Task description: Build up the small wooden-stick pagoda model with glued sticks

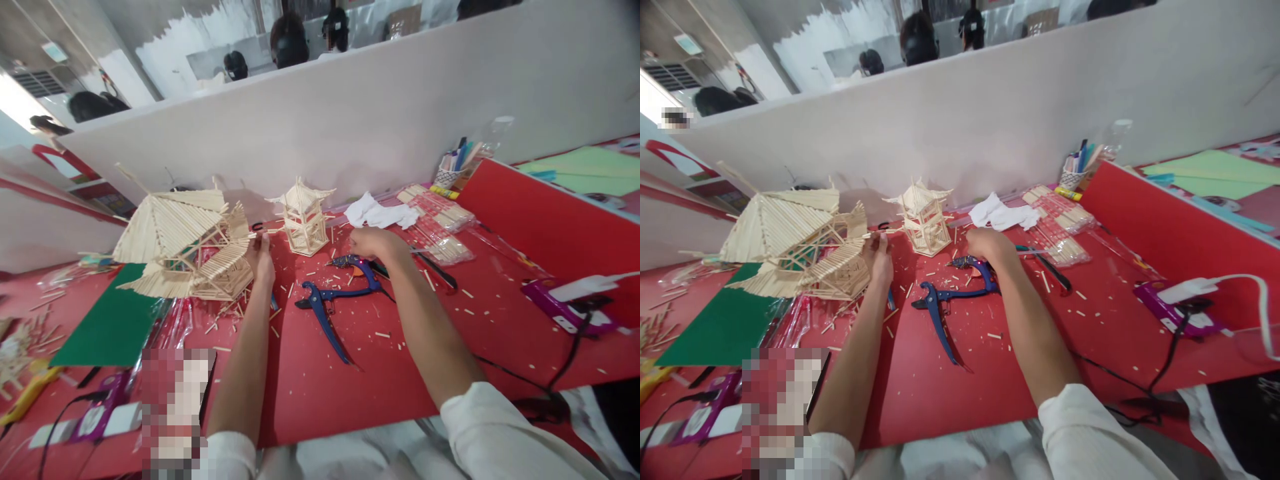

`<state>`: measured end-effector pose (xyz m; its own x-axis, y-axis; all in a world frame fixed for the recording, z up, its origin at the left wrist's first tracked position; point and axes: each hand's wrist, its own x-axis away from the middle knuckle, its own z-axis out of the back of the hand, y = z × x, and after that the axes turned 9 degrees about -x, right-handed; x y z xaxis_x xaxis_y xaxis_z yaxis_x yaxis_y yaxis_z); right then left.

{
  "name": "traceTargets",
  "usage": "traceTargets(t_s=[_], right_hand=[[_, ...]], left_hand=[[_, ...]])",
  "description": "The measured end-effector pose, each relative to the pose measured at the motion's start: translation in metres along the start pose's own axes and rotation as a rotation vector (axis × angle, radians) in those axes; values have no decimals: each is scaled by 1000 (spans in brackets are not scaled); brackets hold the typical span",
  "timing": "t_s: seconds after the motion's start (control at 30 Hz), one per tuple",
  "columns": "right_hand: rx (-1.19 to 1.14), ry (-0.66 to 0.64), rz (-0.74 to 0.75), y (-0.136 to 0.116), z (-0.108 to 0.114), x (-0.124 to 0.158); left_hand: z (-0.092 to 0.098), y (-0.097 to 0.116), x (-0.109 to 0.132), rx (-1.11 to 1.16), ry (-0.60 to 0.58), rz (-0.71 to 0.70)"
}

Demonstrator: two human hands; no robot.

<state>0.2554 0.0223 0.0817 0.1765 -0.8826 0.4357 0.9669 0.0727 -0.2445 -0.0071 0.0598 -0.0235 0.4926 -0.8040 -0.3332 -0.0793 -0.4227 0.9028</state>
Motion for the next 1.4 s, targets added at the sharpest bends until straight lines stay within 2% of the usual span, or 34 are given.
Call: traceTargets(t_s=[0.13,0.2,0.33,0.43,0.5,0.63,0.77,1.03,1.1,1.27,1.4], right_hand=[[-111,-137,-179,17,-2,-5],[-132,-168,-173,23,-3,-8],[-98,-156,44,21,-4,-11],[-118,-212,262,3,-8,-11],[-62,-249,356,-13,-14,-11],[107,-177,452,-43,-29,-13],[192,-126,516,-61,-42,-15],[223,-168,497,-71,-45,-8],[223,-143,516,-70,-44,-9],[96,34,735,-80,-57,-9],[109,75,935,-98,-80,-9]], left_hand=[[-1,3,2,-10,3,19],[-1,4,3,10,4,23],[-2,6,4,1,2,34],[-2,7,5,-27,5,39],[-2,8,5,-30,11,40],[-2,8,5,-10,20,42],[-2,8,4,21,1,42],[-1,8,3,-4,12,53],[-1,9,3,1,12,53],[1,7,1,-36,-9,54],[3,6,-1,-33,-12,75]])
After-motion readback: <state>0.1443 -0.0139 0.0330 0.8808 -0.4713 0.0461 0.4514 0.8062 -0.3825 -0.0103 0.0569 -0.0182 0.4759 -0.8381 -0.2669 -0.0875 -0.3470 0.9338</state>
